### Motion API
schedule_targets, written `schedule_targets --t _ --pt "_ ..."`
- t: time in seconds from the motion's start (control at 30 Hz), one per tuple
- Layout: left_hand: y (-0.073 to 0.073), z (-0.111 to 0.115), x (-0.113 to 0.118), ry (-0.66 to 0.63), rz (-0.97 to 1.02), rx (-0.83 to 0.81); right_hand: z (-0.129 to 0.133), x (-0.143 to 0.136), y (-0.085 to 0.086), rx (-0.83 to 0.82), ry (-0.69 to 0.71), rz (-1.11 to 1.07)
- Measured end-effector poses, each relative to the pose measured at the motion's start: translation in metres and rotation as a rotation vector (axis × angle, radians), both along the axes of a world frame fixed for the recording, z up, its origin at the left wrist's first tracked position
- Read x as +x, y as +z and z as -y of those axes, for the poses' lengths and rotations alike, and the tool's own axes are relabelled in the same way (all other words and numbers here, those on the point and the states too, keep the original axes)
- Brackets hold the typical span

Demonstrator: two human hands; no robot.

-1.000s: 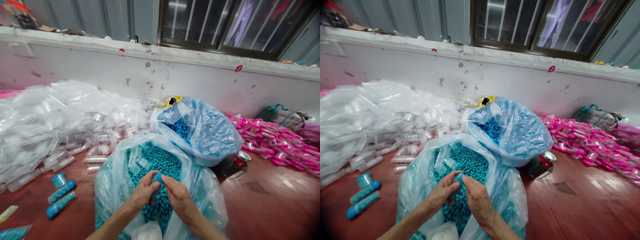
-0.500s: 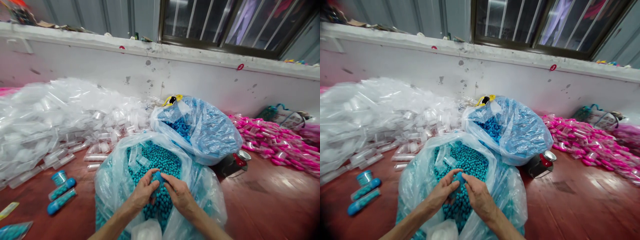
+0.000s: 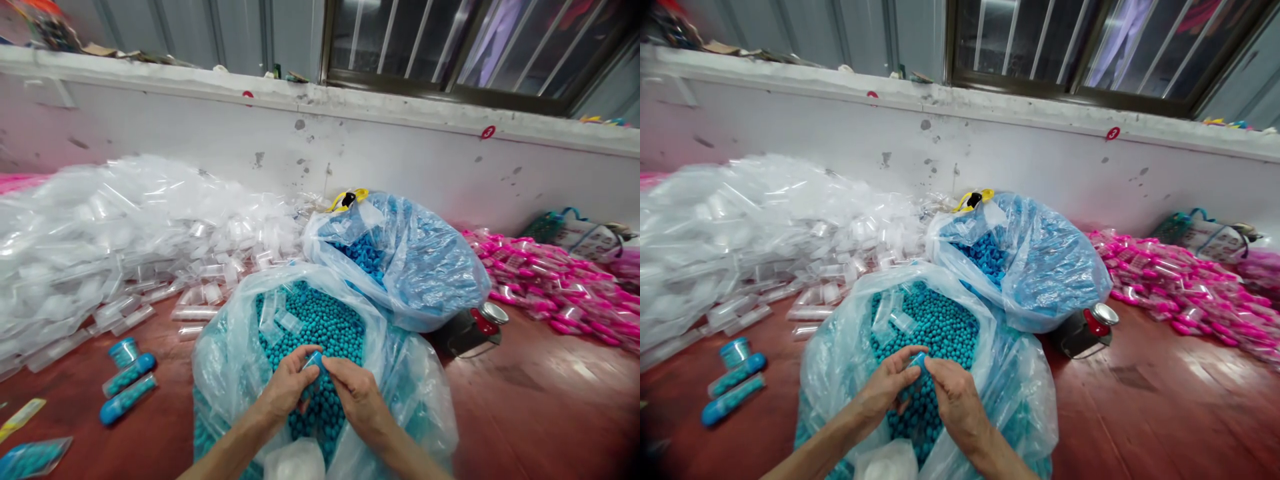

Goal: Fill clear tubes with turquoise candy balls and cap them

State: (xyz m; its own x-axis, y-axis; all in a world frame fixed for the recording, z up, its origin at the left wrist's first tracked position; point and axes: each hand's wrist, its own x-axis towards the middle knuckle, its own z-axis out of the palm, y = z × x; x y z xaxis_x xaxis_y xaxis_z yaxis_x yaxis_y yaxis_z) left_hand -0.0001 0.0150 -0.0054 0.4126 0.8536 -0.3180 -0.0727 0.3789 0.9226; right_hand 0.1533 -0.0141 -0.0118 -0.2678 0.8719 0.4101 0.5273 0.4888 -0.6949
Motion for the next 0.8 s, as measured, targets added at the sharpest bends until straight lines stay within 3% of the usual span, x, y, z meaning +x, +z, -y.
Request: schedule_targets --t 0.17,0.27,0.4,0.5,0.67,0.8 --pt "-0.008 0.001 0.003 0.015 -0.065 0.108 0.005 -0.007 -0.015 0.027 -0.06 -0.073" --pt "-0.007 0.0 0.001 0.017 -0.071 0.165 0.0 -0.007 -0.01 -0.175 -0.096 -0.249" --pt "0.0 -0.003 -0.006 -0.096 -0.058 0.204 -0.009 -0.003 0.005 -0.451 -0.108 -0.366" --pt "0.0 0.0 -0.007 -0.102 -0.068 0.185 -0.008 -0.003 0.013 -0.378 -0.083 -0.189" --pt "-0.005 0.006 0.003 0.084 -0.09 0.15 0.001 -0.008 0.011 -0.127 -0.045 0.092" --pt "-0.005 0.003 -0.003 -0.012 -0.133 0.122 -0.004 0.007 0.015 -0.238 0.104 0.073"
